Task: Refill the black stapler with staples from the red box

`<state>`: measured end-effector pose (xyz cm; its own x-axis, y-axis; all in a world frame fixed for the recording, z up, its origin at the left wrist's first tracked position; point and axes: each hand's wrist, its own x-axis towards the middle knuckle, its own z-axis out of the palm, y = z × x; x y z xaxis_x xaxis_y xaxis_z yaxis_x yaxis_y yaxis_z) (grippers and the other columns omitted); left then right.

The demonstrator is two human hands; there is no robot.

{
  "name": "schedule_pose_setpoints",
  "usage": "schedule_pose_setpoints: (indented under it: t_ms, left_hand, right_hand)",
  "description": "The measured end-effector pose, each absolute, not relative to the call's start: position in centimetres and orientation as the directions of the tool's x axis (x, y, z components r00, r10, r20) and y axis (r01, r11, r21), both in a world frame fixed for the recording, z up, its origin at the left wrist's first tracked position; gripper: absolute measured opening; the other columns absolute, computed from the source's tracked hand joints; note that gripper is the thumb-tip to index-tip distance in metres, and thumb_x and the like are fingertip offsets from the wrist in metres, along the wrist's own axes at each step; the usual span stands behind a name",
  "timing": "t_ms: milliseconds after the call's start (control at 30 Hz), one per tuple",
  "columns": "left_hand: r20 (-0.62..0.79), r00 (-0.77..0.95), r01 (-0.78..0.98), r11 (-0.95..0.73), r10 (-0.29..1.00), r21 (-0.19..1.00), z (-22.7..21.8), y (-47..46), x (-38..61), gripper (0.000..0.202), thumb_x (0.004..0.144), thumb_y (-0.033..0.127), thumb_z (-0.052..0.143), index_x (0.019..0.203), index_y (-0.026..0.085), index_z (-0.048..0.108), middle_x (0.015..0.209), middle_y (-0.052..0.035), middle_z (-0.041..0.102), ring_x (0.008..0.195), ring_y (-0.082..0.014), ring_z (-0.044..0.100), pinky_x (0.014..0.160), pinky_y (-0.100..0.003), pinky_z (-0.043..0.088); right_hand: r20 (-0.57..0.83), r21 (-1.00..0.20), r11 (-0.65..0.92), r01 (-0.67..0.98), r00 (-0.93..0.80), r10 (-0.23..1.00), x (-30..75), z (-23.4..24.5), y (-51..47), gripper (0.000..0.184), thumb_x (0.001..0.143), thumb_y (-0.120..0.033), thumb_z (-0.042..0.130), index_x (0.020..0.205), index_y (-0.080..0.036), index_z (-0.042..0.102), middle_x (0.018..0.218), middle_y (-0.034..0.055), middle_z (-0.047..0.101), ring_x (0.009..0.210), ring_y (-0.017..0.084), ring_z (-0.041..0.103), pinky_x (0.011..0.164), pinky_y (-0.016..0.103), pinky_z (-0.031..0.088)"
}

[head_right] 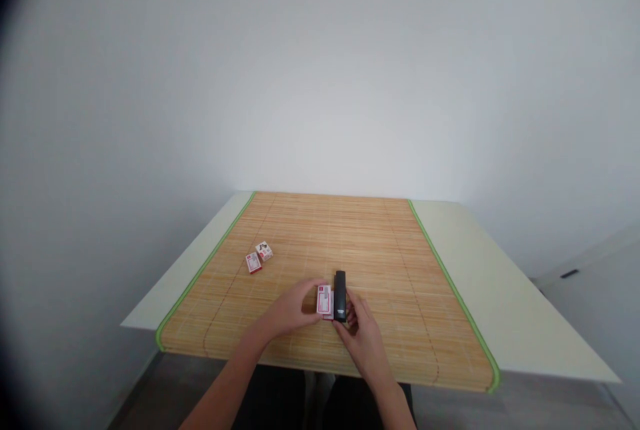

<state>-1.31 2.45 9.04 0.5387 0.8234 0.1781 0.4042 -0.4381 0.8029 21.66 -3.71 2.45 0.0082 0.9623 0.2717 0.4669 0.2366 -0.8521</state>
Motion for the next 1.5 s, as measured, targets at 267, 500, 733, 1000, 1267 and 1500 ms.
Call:
schedule_pose_setpoints:
  t_ms: [267,500,733,1000,1267,1500]
  left_hand:
    - [0.152,0.532,0.396,-0.403,0.833,0.825,7.2,2.3,-0.9,0.073,0.076,0.032,0.080,0.144,0.030,0.054,0.145,-0.0066,0.060,0.132,-0.0299,0.057,0.116,-0.048,0.043]
    - [0.193,0.548,0.363,-0.439,0.814,0.822,7.4,2.2,-0.1,0.068,0.077,0.029,0.079,0.141,0.028,0.056,0.139,-0.0076,0.063,0.128,-0.0298,0.058,0.113,-0.047,0.044]
    - [0.201,0.535,0.350,-0.432,0.820,0.831,6.9,2.0,0.0,0.071,0.078,0.033,0.080,0.144,0.029,0.054,0.144,-0.0087,0.060,0.132,-0.0309,0.056,0.116,-0.048,0.042]
    - [0.247,0.233,0.530,-0.336,0.940,0.779,7.1,4.1,-6.4,0.063,0.090,0.044,0.068,0.147,0.028,0.048,0.145,-0.0094,0.057,0.131,-0.0273,0.056,0.115,-0.050,0.041]
    - [0.287,-0.131,0.830,-0.053,0.949,0.555,4.9,8.5,-17.9,0.085,0.078,0.042,0.073,0.150,0.017,0.037,0.146,-0.0156,0.056,0.138,-0.0347,0.050,0.117,-0.051,0.037]
    - [0.271,-0.097,0.719,-0.121,0.958,0.685,4.9,7.7,-16.2,0.077,0.079,0.046,0.074,0.145,0.019,0.043,0.132,-0.0117,0.064,0.121,-0.0304,0.063,0.106,-0.050,0.048]
  right_hand:
    - [0.265,-0.846,0.226,0.482,0.014,0.964,21.5,2.9,-3.9,0.064,0.088,-0.033,0.069,0.149,-0.026,0.049,0.105,0.0072,0.064,0.085,0.024,0.063,0.079,0.039,0.058]
    - [0.238,-0.851,0.204,0.483,0.011,0.971,21.4,3.0,-4.0,0.064,0.090,-0.034,0.068,0.150,-0.028,0.046,0.105,0.0069,0.063,0.086,0.024,0.063,0.078,0.039,0.058]
    - [0.245,-0.850,0.211,0.482,0.008,0.969,21.4,2.9,-4.0,0.065,0.089,-0.033,0.068,0.150,-0.029,0.046,0.108,0.0063,0.063,0.085,0.023,0.063,0.077,0.038,0.058]
    - [0.247,-0.865,0.219,0.451,0.002,0.969,21.7,2.4,-3.9,0.069,0.088,-0.031,0.069,0.152,-0.028,0.043,0.108,0.0060,0.061,0.084,0.022,0.061,0.078,0.038,0.057]
    - [0.251,-0.860,0.224,0.459,-0.002,0.968,21.6,2.4,-3.9,0.069,0.089,-0.032,0.069,0.152,-0.028,0.043,0.106,0.0062,0.062,0.085,0.023,0.061,0.079,0.039,0.057]
    - [0.263,-0.851,0.229,0.473,0.005,0.965,21.6,2.4,-3.9,0.069,0.088,-0.033,0.071,0.152,-0.028,0.044,0.107,0.0057,0.063,0.084,0.022,0.062,0.079,0.038,0.058]
